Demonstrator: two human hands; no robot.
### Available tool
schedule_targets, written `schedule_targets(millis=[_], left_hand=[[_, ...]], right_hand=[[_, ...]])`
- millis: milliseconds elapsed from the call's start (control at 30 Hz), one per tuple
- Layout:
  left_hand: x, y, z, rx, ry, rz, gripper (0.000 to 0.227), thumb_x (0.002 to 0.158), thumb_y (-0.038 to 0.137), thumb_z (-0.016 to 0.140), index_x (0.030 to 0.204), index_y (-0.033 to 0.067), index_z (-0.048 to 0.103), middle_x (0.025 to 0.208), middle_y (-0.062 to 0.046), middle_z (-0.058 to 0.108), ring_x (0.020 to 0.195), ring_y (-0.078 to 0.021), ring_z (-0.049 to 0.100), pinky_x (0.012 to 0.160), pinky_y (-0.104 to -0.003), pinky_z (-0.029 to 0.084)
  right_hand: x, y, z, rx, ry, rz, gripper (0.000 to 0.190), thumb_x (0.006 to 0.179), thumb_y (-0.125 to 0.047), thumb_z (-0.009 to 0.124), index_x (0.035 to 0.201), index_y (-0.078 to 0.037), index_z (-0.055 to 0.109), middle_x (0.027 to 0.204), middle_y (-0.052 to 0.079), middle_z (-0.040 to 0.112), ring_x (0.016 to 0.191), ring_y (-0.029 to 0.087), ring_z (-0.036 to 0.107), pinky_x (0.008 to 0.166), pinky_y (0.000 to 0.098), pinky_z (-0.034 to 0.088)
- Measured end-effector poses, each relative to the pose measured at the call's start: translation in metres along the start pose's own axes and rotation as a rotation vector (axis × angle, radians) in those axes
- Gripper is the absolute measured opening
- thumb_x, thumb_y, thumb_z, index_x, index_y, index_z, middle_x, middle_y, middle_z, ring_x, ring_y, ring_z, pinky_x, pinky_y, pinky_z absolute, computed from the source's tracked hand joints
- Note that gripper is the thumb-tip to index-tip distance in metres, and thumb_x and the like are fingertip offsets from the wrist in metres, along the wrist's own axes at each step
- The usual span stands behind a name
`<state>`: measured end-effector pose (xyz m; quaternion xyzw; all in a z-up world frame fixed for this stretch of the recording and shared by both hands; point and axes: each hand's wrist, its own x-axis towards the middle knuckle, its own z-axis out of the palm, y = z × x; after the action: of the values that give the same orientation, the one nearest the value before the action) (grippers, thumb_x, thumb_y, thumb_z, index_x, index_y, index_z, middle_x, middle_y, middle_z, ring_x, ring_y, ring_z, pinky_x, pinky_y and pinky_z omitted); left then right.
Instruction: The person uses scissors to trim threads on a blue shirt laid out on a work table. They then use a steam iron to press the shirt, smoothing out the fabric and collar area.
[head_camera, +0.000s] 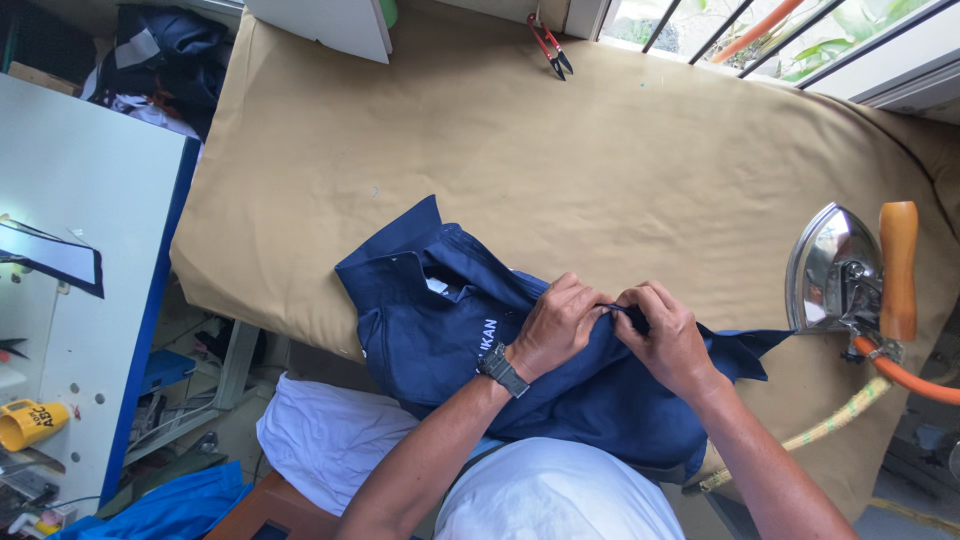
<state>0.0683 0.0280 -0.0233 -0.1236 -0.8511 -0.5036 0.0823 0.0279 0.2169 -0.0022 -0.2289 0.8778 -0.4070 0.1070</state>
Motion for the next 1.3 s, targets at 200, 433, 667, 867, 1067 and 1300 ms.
schedule_targets(millis=[200,433,667,867,1067,1300], left_hand=[[-0.007,0.009,0.015,0.002,0.179,-0.13,0.015,0.09,-0.003,0.069,0.105,0.001,0.069,0.092,-0.011,0.071,0.09,-0.03,0.063,0.082,-0.04,0.051],[-0.011,0.011,-0.007,-0.096,0.001,-0.132,0.031,0.087,-0.007,0.065,0.118,-0.0052,0.065,0.111,-0.017,0.067,0.106,-0.0343,0.061,0.093,-0.041,0.051],[-0.015,0.009,-0.008,-0.014,-0.13,-0.073,0.028,0.087,-0.007,0.064,0.115,-0.0021,0.064,0.105,-0.014,0.065,0.102,-0.0331,0.06,0.092,-0.041,0.05],[-0.003,-0.004,-0.002,0.07,-0.202,-0.086,0.022,0.088,-0.002,0.068,0.109,0.0028,0.067,0.103,-0.011,0.066,0.104,-0.0307,0.058,0.093,-0.041,0.049],[-0.01,0.005,-0.022,0.349,0.147,-0.058,0.044,0.083,0.011,0.073,0.126,0.0027,0.066,0.135,-0.016,0.06,0.126,-0.0336,0.048,0.104,-0.046,0.039],[-0.079,-0.019,-0.101,0.51,0.499,-0.39,0.041,0.098,-0.002,0.053,0.137,0.0054,0.058,0.141,-0.01,0.061,0.136,-0.0317,0.05,0.116,-0.044,0.038]], right_hand=[[0.004,-0.006,0.018,-0.109,0.069,-0.037,0.023,0.082,-0.003,0.074,0.101,-0.001,0.06,0.093,0.015,0.062,0.071,0.034,0.065,0.06,0.042,0.051],[0.003,-0.004,0.02,-0.199,0.068,-0.199,0.028,0.08,-0.008,0.078,0.1,-0.002,0.06,0.092,0.013,0.061,0.072,0.031,0.066,0.061,0.041,0.053],[0.001,0.011,0.008,-0.348,-0.063,-0.592,0.04,0.073,-0.017,0.076,0.107,0.002,0.064,0.093,0.012,0.061,0.08,0.03,0.065,0.069,0.0421,0.054],[0.004,0.026,-0.01,-0.261,-0.234,-0.567,0.03,0.084,-0.013,0.07,0.111,-0.001,0.066,0.101,0.011,0.064,0.083,0.029,0.066,0.07,0.0402,0.055],[0.06,0.031,-0.026,-0.268,-0.28,-0.289,0.014,0.09,-0.017,0.071,0.103,-0.012,0.071,0.104,0.004,0.07,0.092,0.026,0.069,0.078,0.0385,0.056],[0.252,0.037,0.007,-1.095,-0.237,-0.76,0.048,0.092,-0.024,0.053,0.14,-0.026,0.058,0.162,0.003,0.039,0.149,0.03,0.035,0.115,0.0502,0.034]])
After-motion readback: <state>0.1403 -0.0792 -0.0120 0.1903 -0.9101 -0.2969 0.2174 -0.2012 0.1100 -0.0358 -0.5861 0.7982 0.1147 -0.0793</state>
